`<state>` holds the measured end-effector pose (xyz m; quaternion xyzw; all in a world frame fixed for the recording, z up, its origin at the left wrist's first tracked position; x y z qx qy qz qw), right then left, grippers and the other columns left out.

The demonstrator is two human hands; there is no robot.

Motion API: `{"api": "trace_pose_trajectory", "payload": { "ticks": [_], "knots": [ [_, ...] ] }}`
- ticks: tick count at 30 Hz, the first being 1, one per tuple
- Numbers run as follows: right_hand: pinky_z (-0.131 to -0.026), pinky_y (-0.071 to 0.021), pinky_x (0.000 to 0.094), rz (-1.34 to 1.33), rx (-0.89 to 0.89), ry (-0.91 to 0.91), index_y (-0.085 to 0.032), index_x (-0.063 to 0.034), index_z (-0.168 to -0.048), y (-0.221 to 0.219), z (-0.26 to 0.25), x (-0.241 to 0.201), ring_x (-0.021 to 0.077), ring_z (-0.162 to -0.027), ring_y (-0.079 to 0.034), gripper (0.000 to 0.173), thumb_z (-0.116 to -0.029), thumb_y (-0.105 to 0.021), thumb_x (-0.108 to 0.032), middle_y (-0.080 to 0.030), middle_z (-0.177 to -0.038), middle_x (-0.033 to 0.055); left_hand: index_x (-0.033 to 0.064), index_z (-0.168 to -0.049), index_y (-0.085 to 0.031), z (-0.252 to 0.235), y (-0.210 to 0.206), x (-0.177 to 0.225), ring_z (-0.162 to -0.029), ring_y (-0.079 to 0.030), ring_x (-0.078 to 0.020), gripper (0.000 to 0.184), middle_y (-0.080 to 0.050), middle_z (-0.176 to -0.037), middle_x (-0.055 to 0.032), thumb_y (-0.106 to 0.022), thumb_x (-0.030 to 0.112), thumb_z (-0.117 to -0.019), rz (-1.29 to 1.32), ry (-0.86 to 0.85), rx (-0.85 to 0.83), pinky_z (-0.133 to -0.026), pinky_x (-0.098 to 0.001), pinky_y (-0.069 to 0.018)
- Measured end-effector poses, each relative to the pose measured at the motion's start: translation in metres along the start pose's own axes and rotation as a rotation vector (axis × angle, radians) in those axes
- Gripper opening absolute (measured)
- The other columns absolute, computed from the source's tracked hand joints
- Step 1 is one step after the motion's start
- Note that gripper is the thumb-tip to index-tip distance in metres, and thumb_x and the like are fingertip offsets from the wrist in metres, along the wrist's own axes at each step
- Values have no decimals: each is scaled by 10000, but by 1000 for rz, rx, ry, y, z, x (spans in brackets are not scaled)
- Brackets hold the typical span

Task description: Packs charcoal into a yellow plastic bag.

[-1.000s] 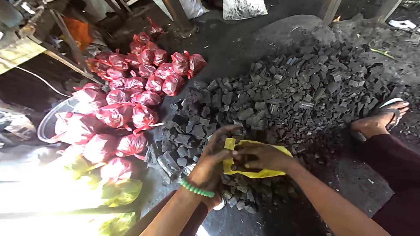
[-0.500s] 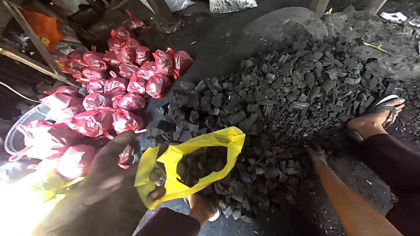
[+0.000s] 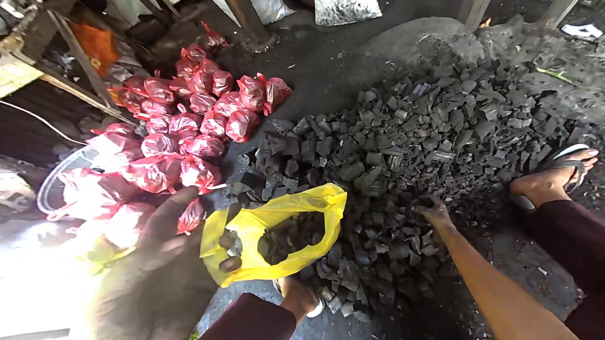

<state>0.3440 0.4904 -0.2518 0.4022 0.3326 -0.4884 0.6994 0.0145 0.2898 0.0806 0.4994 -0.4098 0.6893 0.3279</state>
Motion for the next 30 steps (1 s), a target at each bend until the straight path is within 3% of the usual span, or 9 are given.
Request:
{"api": "trace_pose_trajectory", "payload": {
  "ticks": [3, 6, 10, 13, 16, 20, 24, 27, 30],
  "knots": [
    [-727, -541, 312, -338, -68, 0, -570, -9, -1239, 8, 11, -29, 133, -846, -616, 333, -925, -657, 60, -656, -1068, 97, 297, -1283, -640, 2, -10, -5, -670, -705, -138, 441, -732, -913, -43, -713, 291, -848, -11, -9, -42, -543, -291, -597],
    [-646, -579, 300, -514, -276, 83, -570, -111, -1247, 16, 32, -79, 118, -766, -652, 376, -881, -635, -50, -664, -977, 31, 293, -1279, -623, 5, -28, -13, -673, -699, -124, 456, -729, -947, -28, -715, 308, -833, -27, 7, -73, -528, -287, -590],
    [-706, -630, 299, -564, -870, 411, -670, -212, -1178, 11, 77, -159, 126, -842, -720, 396, -802, -794, -238, -737, -1033, 15, 256, -1343, -572, 10, -49, -26, -662, -673, -106, 466, -707, -931, -27, -613, 225, -879, -35, 57, -158, -556, -271, -590],
    [-742, -593, 258, -264, -1095, 665, -679, -147, -1143, -20, 115, -200, 66, -856, -679, 369, -795, -778, -221, -719, -1010, -18, 281, -1356, -551, 12, -60, -38, -628, -655, -89, 474, -687, -865, -14, -589, 212, -889, -70, 116, -202, -546, -244, -572],
    [-931, -536, 462, 406, -936, 761, -717, -21, -1153, -62, 144, -197, 287, -1083, -632, 392, -780, -836, -30, -658, -1193, 182, 226, -1388, -519, 10, -71, -54, -652, -645, -99, 503, -669, -902, -20, -563, 156, -891, -156, 161, -169, -555, -264, -565],
    [-1032, -377, 746, 975, -718, 560, -575, -216, -1469, -104, 152, -131, 533, -1442, -336, 494, -986, -678, -218, -368, -1581, 273, 178, -1431, -472, 4, -69, -86, -689, -636, -118, 493, -648, -987, -57, -543, 105, -949, -246, 259, -221, -591, -281, -559],
    [-1092, -353, 698, 927, -760, 539, -603, -177, -1429, -100, 146, -111, 484, -1493, -283, 460, -980, -697, -219, -291, -1637, 239, 103, -1441, -457, 4, -68, -90, -673, -616, -140, 468, -623, -948, -92, -520, 23, -985, -269, 329, -214, -594, -288, -544],
    [-1173, -347, 575, 773, -786, 685, -626, -156, -1418, -78, 142, -124, 380, -1468, -399, 448, -992, -687, -280, -467, -1561, 181, 98, -1410, -474, 3, -63, -86, -669, -594, -132, 425, -611, -1009, -99, -498, 30, -991, -240, 311, -227, -582, -279, -524],
    [-1076, -447, 582, 981, -767, 723, -625, -143, -1410, -45, 153, -144, 363, -1310, -558, 530, -981, -675, -449, -576, -1419, 185, 71, -1374, -511, 1, -60, -82, -630, -539, -110, 373, -582, -1009, -91, -523, 25, -1005, -348, 279, -230, -552, -260, -483]
  ]
}}
Point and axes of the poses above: each hand's wrist, its own z-axis away from the middle knuckle, its own y-axis out of the back of the hand, x = y × z, the point moved 1 cm from there along -z, towards the middle knuckle
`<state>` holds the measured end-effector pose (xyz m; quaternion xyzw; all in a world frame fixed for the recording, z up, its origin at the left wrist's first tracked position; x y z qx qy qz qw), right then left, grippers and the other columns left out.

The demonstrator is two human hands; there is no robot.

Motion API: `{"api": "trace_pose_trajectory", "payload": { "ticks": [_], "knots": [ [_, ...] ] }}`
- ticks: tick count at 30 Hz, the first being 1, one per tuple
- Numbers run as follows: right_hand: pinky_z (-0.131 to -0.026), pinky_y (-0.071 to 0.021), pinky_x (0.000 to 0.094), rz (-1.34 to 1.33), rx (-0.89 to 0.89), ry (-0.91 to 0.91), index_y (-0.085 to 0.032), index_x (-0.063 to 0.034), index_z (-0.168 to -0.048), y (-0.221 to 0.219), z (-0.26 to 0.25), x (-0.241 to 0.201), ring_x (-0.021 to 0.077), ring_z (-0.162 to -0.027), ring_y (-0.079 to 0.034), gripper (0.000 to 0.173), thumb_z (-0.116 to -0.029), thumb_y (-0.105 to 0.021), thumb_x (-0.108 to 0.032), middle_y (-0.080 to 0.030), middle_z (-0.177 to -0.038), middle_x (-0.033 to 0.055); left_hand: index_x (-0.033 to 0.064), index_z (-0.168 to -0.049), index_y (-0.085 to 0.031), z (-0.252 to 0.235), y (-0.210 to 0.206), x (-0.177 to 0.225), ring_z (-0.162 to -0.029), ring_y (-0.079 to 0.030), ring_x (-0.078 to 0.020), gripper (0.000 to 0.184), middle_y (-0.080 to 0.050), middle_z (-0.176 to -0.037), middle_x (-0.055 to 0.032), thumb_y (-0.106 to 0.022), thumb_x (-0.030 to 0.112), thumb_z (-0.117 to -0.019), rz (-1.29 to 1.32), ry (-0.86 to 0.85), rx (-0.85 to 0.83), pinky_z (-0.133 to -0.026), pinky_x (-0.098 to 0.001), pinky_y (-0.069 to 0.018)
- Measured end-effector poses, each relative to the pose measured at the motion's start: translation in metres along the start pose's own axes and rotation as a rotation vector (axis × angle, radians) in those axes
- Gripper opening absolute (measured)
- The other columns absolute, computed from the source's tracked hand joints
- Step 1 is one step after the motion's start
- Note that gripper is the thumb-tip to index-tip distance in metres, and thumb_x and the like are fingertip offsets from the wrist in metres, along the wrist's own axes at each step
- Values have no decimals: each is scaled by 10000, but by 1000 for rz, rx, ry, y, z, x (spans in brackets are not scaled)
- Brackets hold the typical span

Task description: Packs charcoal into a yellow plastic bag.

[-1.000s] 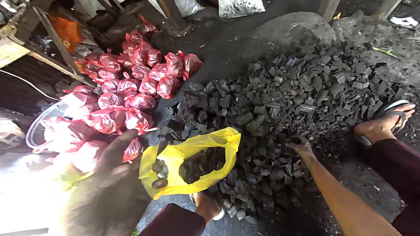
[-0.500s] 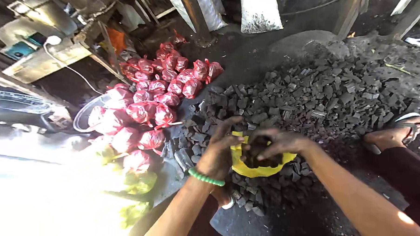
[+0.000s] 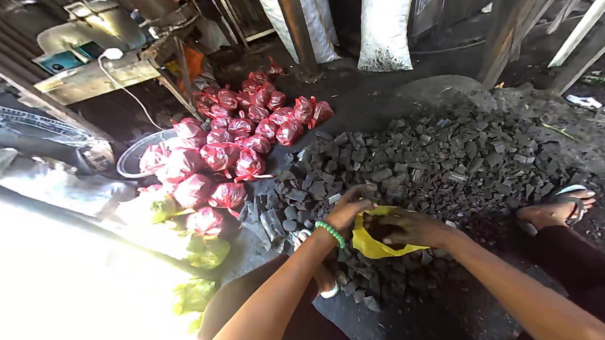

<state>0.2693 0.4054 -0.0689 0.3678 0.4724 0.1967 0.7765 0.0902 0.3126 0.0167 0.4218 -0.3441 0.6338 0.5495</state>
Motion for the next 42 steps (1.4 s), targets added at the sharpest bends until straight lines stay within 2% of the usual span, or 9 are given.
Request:
{"api": "trace_pose_trajectory", "payload": {
  "ticks": [3, 6, 11, 18, 21, 30, 33, 36, 42],
  "knots": [
    [-1173, -300, 619, 350, -219, -137, -640, -97, -1380, 15, 29, -2, 422, -1273, -570, 616, -926, -725, -503, -658, -1293, 221, 41, -1359, -572, -5, 8, 6, -975, -658, -299, 413, -634, -1244, -212, -661, 52, -956, -648, -44, -32, -830, -471, -545],
    [-1182, -317, 566, 582, -108, -3, -702, -12, -1219, 15, 53, 10, 427, -1166, -625, 298, -934, -717, -97, -707, -1101, 219, 121, -1536, -432, 1, -5, 8, -1139, -611, -494, 713, -381, -1521, -309, -734, 133, -891, -1304, 124, -59, -906, -638, -524],
    [-1064, -440, 627, 722, 211, 231, -747, -51, -1013, 29, 74, -12, 366, -996, -700, 218, -831, -756, 69, -722, -902, 134, -38, -1215, -655, 11, -22, 14, -1192, -609, -417, 304, -620, -1306, -247, -652, 133, -963, -1655, 363, -141, -885, -603, -513],
    [-856, -560, 518, 566, 476, 527, -726, -83, -926, 56, 66, -85, 291, -817, -708, 140, -812, -756, -8, -705, -816, 85, -68, -1197, -657, -3, 1, 34, -985, -641, -375, 324, -661, -1102, -264, -602, 204, -1028, -997, 84, -112, -888, -563, -500],
    [-758, -572, 502, 300, 536, 447, -710, -60, -936, 83, 61, -106, 279, -789, -695, 141, -818, -768, -10, -694, -825, 98, 2, -1202, -621, 11, -17, 39, -636, -502, -87, 212, -617, -869, -61, -566, 127, -1039, -492, -28, -74, -579, -261, -436],
    [-675, -543, 495, 17, 843, 88, -710, -7, -999, 119, 76, -57, 258, -725, -663, 259, -856, -824, -191, -692, -863, 135, 12, -1268, -553, 26, -36, 39, -509, -434, 6, 241, -585, -740, 12, -441, 113, -1080, -125, -173, -365, -468, -148, -375],
    [-489, -527, 196, -681, 707, 263, -691, -76, -1084, 88, 74, -24, 23, -549, -595, 216, -989, -627, -259, -716, -863, -19, -45, -1194, -596, 33, -49, 42, -634, -488, -16, 205, -586, -824, -14, -582, 0, -994, -183, -342, -308, -582, -171, -419],
    [-492, -538, 190, -1168, 548, 285, -690, -171, -1029, 47, 75, -10, 34, -523, -618, 548, -923, -577, -697, -717, -754, -40, -62, -1165, -612, 32, -65, 36, -678, -518, -20, 227, -617, -882, -43, -599, -67, -938, -176, -436, -260, -619, -177, -448],
    [-378, -395, 163, -1329, 808, -187, -602, -117, -848, 32, 84, -36, 15, -405, -462, 476, -1133, -302, -351, -569, -568, -34, 98, -1414, -571, 38, -99, 24, -791, -709, -377, 460, -726, -940, -193, -652, 94, -961, -884, -614, 63, -702, -589, -559]
  ]
}}
Point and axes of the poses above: each hand's wrist, its own z-axis away from the middle knuckle, its own y-axis out of the back of the hand, x = y × z, the point moved 1 cm from there along -z, towards the middle knuckle
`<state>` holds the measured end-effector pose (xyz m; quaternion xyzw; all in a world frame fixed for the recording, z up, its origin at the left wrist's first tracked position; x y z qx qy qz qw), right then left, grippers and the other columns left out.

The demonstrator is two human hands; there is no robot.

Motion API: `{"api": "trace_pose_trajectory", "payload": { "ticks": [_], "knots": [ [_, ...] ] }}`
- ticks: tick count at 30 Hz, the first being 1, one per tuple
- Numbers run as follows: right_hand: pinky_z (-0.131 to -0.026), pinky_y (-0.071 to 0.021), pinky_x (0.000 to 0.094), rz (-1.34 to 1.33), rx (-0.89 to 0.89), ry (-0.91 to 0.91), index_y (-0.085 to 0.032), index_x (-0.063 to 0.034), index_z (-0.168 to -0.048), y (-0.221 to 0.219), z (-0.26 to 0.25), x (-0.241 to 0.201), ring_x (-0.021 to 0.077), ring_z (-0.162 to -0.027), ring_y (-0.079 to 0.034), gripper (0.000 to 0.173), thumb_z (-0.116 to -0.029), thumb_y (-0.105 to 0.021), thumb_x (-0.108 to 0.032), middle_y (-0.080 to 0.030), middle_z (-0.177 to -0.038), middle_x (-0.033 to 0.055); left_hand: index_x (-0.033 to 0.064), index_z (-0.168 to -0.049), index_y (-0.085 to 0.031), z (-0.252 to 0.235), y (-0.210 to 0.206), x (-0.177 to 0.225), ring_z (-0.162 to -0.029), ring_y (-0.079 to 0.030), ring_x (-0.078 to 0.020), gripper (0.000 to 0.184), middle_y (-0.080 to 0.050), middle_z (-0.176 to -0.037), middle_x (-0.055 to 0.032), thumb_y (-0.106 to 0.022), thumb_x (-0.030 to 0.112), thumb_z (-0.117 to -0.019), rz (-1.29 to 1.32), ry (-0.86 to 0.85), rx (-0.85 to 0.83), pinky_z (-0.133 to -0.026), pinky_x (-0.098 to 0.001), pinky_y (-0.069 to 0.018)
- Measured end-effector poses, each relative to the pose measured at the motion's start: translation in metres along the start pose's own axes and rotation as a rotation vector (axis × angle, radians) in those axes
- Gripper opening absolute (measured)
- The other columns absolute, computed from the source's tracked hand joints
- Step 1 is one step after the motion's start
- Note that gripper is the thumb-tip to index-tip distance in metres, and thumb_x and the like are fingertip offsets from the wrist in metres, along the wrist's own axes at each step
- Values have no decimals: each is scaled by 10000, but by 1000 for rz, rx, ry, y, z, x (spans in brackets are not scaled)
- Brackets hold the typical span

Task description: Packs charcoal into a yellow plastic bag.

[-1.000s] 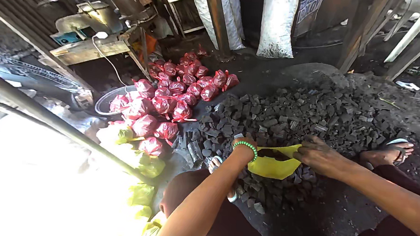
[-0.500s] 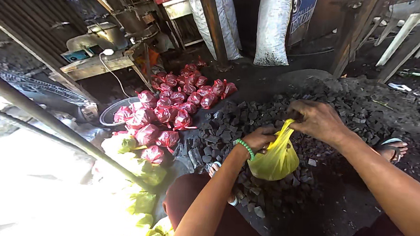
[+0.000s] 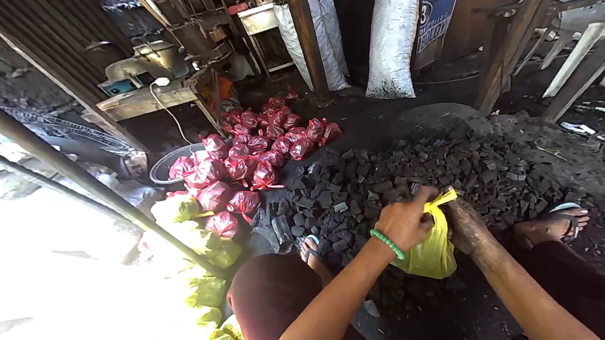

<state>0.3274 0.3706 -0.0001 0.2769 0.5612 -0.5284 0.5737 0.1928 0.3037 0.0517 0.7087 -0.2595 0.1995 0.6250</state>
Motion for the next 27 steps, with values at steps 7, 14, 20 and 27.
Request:
{"api": "trace_pose_trajectory", "payload": {
  "ticks": [7, 14, 20, 27],
  "knots": [
    [-383, -386, 138, 4, -189, 157, -651, -112, -1066, 13, -8, 3, -14, -416, -457, 286, -889, -430, -77, -570, -617, -50, 27, -1203, -705, 10, -5, 20, -1083, -681, -352, 256, -710, -1142, -187, -530, 115, -1038, -269, 32, -195, -919, -538, -524],
    [-618, -509, 176, 247, -98, 448, -649, -141, -956, 3, 7, 8, 1, -650, -573, 160, -1027, -527, -218, -602, -756, -79, 83, -918, -586, 8, -20, 5, -597, -527, -50, 120, -547, -708, 22, -518, 81, -1016, 1251, 596, -162, -593, -205, -485],
    [-651, -515, 143, 308, -129, 728, -668, -139, -940, 7, 19, 32, -47, -724, -581, 415, -905, -683, -553, -617, -835, -113, 121, -853, -597, 26, -36, -1, -567, -569, -50, 197, -581, -674, 18, -497, 133, -1022, 1643, 726, 87, -562, -177, -504],
    [-722, -509, 111, 494, 60, 849, -698, -19, -832, 18, 31, 40, -55, -761, -591, 320, -970, -649, -304, -627, -826, -22, 62, -1010, -632, 36, -33, -1, -632, -540, -43, 225, -621, -823, 2, -449, 177, -1070, 1089, 545, -73, -596, -193, -468]
  ]
}}
Point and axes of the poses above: each hand's wrist, its own z-axis away from the middle knuckle, its own y-axis out of the back of the hand, x = y × z, the point moved 1 cm from there along -z, towards the middle knuckle
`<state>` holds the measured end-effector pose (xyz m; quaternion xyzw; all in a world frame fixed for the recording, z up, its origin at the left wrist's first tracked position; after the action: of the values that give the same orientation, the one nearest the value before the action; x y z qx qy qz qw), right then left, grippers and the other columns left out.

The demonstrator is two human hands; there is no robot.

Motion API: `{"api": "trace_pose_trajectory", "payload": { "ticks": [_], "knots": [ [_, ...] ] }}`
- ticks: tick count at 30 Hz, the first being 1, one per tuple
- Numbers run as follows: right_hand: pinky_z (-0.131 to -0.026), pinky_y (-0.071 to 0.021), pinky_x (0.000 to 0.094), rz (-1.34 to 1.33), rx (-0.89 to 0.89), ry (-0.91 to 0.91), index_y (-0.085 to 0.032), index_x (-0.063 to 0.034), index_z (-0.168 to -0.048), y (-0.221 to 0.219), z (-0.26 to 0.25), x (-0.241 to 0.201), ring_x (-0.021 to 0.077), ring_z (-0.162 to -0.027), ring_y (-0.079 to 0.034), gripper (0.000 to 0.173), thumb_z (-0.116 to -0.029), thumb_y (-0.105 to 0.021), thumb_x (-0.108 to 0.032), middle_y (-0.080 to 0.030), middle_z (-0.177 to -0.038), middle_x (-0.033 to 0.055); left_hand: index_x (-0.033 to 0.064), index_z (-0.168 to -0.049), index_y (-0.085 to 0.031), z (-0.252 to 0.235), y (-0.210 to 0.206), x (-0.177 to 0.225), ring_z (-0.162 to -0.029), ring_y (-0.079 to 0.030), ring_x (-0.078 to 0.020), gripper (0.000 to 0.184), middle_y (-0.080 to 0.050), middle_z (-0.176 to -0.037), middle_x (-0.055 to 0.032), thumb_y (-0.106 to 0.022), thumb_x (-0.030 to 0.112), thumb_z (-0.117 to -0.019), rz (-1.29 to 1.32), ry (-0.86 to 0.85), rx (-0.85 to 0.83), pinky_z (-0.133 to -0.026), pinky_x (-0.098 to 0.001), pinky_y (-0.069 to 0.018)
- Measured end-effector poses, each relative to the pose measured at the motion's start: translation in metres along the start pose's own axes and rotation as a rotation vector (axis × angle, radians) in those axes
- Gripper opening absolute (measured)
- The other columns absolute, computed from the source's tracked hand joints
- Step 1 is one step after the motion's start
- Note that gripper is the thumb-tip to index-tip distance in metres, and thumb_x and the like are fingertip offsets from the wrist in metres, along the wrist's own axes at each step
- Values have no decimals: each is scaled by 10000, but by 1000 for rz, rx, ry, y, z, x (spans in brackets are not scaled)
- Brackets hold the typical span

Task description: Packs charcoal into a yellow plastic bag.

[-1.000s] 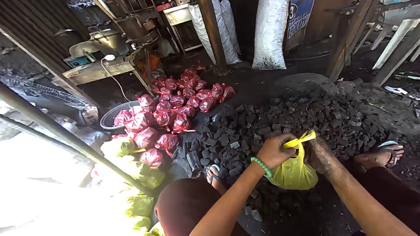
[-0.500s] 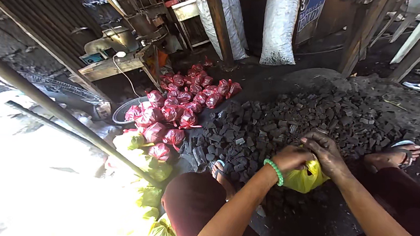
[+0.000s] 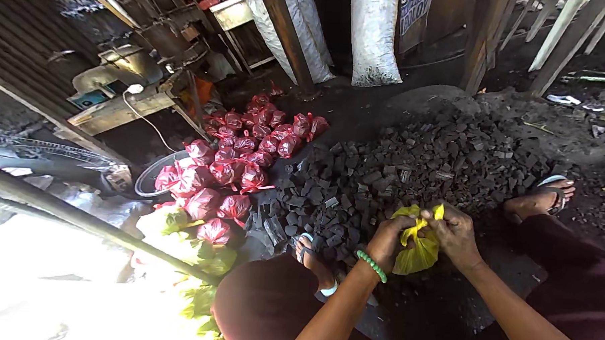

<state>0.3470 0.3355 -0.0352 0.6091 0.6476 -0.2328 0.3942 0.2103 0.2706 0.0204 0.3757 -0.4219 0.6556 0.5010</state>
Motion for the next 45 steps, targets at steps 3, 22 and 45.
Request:
{"api": "trace_pose_trajectory", "payload": {
  "ticks": [3, 22, 45],
  "knots": [
    [-706, -491, 171, 132, -28, -19, -688, -5, -753, 1, 0, 7, 15, -722, -582, 329, -986, -597, -219, -615, -732, 12, 3, -1161, -709, 10, -2, 14, -974, -656, -260, 262, -674, -1151, -154, -611, 197, -1014, -915, -171, -83, -833, -457, -544],
    [-801, -520, 623, 590, -626, -298, -722, 30, -794, 23, 49, 89, 418, -851, -703, 231, -974, -668, -105, -712, -817, 209, 51, -1397, -619, 72, 4, -34, -1107, -670, -360, 424, -711, -1169, -216, -490, 91, -995, -1152, 96, -365, -977, -540, -487],
    [-828, -503, 272, 141, -200, 147, -704, 0, -799, 12, 22, -1, 151, -864, -619, 412, -1037, -544, -295, -652, -814, 80, 29, -1123, -726, 35, 13, -23, -876, -634, -141, 236, -688, -1073, -85, -570, 189, -1048, -607, -241, 55, -788, -363, -529]
  ]
}}
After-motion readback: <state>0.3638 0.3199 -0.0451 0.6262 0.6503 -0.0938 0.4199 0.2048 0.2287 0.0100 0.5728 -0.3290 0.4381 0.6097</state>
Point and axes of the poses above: each hand's wrist, its own z-axis away from the middle knuckle, its own y-axis out of the back of the hand, x = y × z, the point moved 1 cm from there along -z, towards the middle knuckle
